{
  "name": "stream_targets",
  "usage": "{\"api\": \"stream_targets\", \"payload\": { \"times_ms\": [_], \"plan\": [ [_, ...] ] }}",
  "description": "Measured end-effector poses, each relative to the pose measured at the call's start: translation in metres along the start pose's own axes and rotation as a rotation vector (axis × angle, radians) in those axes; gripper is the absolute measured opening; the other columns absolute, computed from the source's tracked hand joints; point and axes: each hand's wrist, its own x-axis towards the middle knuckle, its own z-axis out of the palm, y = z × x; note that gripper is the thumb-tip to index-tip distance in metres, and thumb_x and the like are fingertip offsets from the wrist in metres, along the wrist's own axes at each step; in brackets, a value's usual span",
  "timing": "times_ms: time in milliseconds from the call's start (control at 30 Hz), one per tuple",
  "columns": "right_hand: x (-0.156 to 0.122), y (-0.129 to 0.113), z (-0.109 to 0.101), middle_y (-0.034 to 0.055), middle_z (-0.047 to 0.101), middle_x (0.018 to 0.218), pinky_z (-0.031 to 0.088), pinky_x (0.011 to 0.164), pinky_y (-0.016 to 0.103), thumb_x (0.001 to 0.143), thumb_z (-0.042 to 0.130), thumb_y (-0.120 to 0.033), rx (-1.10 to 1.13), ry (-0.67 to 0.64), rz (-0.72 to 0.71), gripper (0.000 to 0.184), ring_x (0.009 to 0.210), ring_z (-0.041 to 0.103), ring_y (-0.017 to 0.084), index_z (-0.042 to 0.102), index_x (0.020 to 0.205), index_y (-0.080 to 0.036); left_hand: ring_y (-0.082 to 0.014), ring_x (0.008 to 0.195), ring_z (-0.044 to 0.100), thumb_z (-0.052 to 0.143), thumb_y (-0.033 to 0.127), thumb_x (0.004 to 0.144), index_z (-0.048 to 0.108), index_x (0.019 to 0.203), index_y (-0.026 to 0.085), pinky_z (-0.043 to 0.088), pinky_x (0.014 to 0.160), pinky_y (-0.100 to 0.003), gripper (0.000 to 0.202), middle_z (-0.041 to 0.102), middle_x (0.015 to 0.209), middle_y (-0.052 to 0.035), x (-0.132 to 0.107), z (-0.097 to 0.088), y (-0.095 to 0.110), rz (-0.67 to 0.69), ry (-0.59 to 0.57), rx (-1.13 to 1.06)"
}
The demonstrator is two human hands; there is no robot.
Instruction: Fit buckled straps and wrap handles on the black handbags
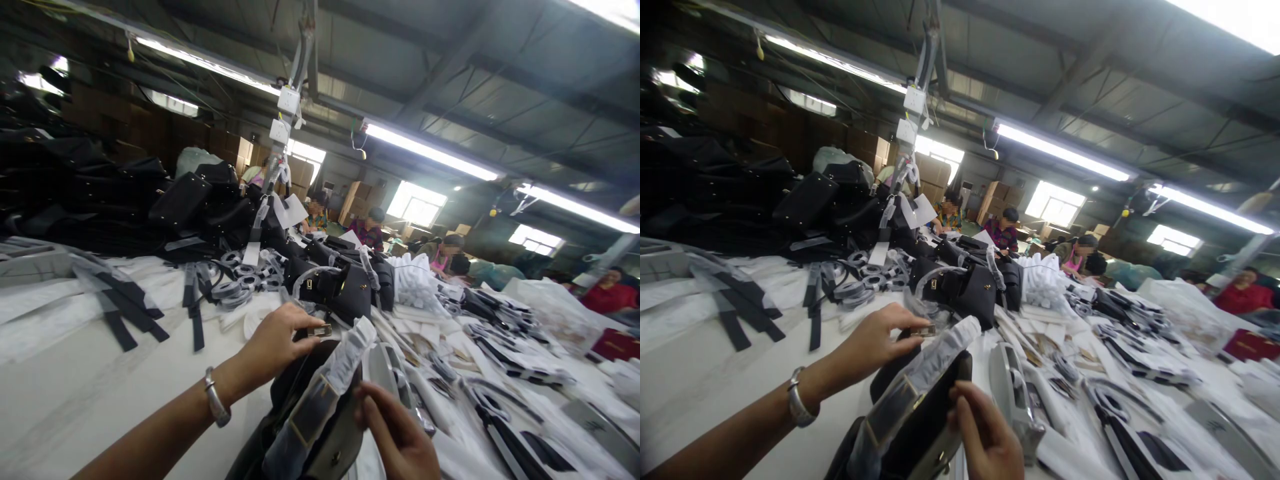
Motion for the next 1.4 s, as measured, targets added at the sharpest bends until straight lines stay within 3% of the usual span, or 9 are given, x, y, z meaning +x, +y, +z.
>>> {"api": "stream_targets", "payload": {
  "times_ms": [200, 433, 567, 733, 833, 967, 1100, 1200, 1400],
  "plan": [
    [0.059, -0.051, 0.05, 0.0096, 0.073, 0.108, 0.053, 0.089, 0.04, 0.079, 0.074, -0.048, 0.118, -0.425, -0.051, 0.048, 0.095, 0.068, 0.028, 0.07, 0.119, -0.021, -0.0203, 0.096, 0.063, 0.07, 0.026, 0.084, 0.075, 0.104, 0.027, 0.047, 0.087, -0.032, 0.02, 0.073, 0.099, -0.0022, -0.004, 0.013, 0.0, -0.024, 0.108, -0.186],
    [0.082, -0.027, 0.096, 0.0094, 0.071, 0.111, 0.053, 0.08, 0.036, 0.079, 0.071, -0.053, 0.138, -0.634, -0.15, 0.053, 0.087, 0.067, 0.025, 0.065, 0.123, -0.024, -0.0194, 0.08, 0.062, 0.077, 0.029, 0.074, 0.074, 0.089, 0.02, 0.047, 0.071, -0.029, 0.017, 0.069, 0.085, -0.0033, 0.0, 0.023, -0.015, -0.277, 0.316, -0.502],
    [0.093, -0.014, 0.108, 0.0087, 0.073, 0.106, 0.05, 0.089, 0.037, 0.07, 0.079, -0.044, 0.146, -0.531, -0.231, 0.043, 0.1, 0.066, 0.028, 0.073, 0.105, -0.021, -0.0155, 0.069, 0.057, 0.084, 0.036, 0.065, 0.071, 0.079, 0.014, 0.043, 0.064, -0.026, 0.029, 0.065, 0.072, -0.0012, 0.004, 0.021, -0.023, -0.432, 0.261, -0.764],
    [0.093, -0.027, 0.109, 0.003, 0.069, 0.067, 0.047, 0.057, 0.027, 0.078, 0.073, -0.037, -0.112, -0.455, -0.145, 0.027, 0.059, 0.061, 0.017, 0.076, 0.093, -0.016, -0.0144, 0.071, 0.057, 0.083, 0.04, 0.067, 0.069, 0.077, 0.013, 0.043, 0.065, -0.024, 0.032, 0.064, 0.072, -0.0007, 0.008, 0.003, -0.036, -0.399, 0.097, -0.817],
    [0.09, -0.035, 0.11, 0.0002, 0.061, 0.054, 0.04, 0.05, 0.023, 0.083, 0.067, -0.047, -0.063, -0.5, -0.056, 0.038, 0.047, 0.052, 0.011, 0.076, 0.096, -0.012, -0.014, 0.071, 0.058, 0.071, 0.045, 0.081, 0.07, 0.098, 0.013, 0.045, 0.065, -0.025, 0.036, 0.068, 0.082, -0.0037, 0.011, -0.012, -0.045, -0.306, 0.013, -0.811],
    [0.087, -0.033, 0.112, -0.0025, 0.054, 0.049, 0.033, 0.047, 0.02, 0.084, 0.066, -0.055, 0.085, -0.542, 0.007, 0.046, 0.044, 0.044, 0.007, 0.075, 0.093, -0.011, -0.0156, 0.071, 0.061, 0.06, 0.044, 0.09, 0.068, 0.119, 0.018, 0.048, 0.065, -0.027, 0.04, 0.071, 0.094, -0.0064, 0.016, -0.025, -0.052, -0.227, 0.107, -0.559],
    [0.09, -0.025, 0.115, -0.0033, 0.051, 0.049, 0.029, 0.044, 0.019, 0.083, 0.067, -0.056, 0.182, -0.574, 0.111, 0.047, 0.043, 0.04, 0.006, 0.074, 0.092, -0.01, -0.0203, 0.088, 0.066, 0.058, 0.037, 0.091, 0.074, 0.111, 0.02, 0.051, 0.076, -0.029, 0.031, 0.072, 0.102, -0.009, 0.02, -0.026, -0.055, -0.06, 0.057, -0.376],
    [0.091, -0.024, 0.117, -0.0037, 0.05, 0.048, 0.028, 0.041, 0.019, 0.08, 0.069, -0.058, 0.209, -0.593, 0.157, 0.049, 0.041, 0.039, 0.006, 0.074, 0.088, -0.009, -0.0178, 0.077, 0.067, 0.06, 0.035, 0.09, 0.077, 0.102, 0.018, 0.051, 0.07, -0.027, 0.027, 0.073, 0.093, -0.0081, 0.025, -0.027, -0.056, -0.019, -0.023, -0.357],
    [0.088, -0.028, 0.121, -0.0025, 0.052, 0.048, 0.033, 0.046, 0.02, 0.08, 0.067, -0.059, 0.069, -0.565, 0.061, 0.051, 0.043, 0.044, 0.008, 0.073, 0.079, -0.009, -0.0179, 0.075, 0.067, 0.07, 0.029, 0.08, 0.078, 0.077, 0.02, 0.047, 0.066, -0.024, 0.012, 0.075, 0.077, -0.0029, 0.036, -0.041, -0.051, -0.025, -0.073, -0.208]
  ]
}}
